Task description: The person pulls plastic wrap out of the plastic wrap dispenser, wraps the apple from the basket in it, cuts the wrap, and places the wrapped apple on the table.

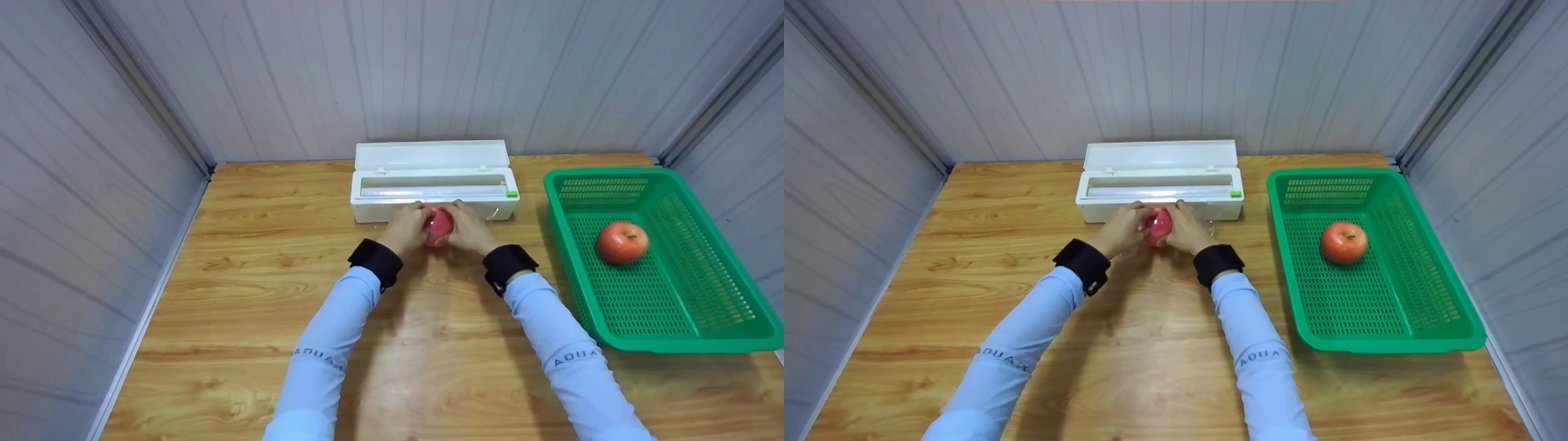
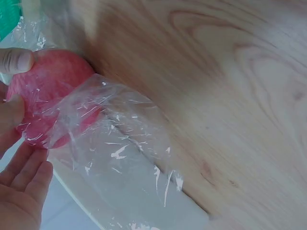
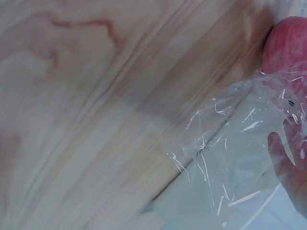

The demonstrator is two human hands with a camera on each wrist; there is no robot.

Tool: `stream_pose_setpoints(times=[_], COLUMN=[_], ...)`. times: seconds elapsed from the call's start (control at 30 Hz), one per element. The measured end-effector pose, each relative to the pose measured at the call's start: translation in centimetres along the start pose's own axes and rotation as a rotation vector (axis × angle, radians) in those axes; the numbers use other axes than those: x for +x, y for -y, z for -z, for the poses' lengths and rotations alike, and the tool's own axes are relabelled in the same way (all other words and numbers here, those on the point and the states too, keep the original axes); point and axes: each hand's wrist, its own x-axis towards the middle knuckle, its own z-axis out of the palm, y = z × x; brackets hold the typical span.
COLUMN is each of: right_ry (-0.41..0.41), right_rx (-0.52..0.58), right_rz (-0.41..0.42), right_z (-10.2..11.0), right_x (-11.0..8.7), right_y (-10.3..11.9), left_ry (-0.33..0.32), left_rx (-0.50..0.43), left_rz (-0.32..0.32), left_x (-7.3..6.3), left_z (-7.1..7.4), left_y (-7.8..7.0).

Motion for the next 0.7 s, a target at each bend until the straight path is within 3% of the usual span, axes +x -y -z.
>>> stream_pose_setpoints(times=[0.27,0.47,0.7], right_ry=[-0.03,0.064,0.081], right_rx=[0.004,0.028,-0.023], right_rz=[0.007,-0.028,-0.006], right_z=[0.0,0.2,1.5], right_x=[0.1,0.1,0.1], right_y=[0.0,0.1,0.8], left_ry=[0.038,0.069,0.04], left_rx=[-0.033,0.009,0.04], left_rz=[0.002,-0.039,-0.055], left_x=[0.4,0.1,0.3], left_z=[0.7,1.1,1.1], left_y=[0.1,0.2,-0.2])
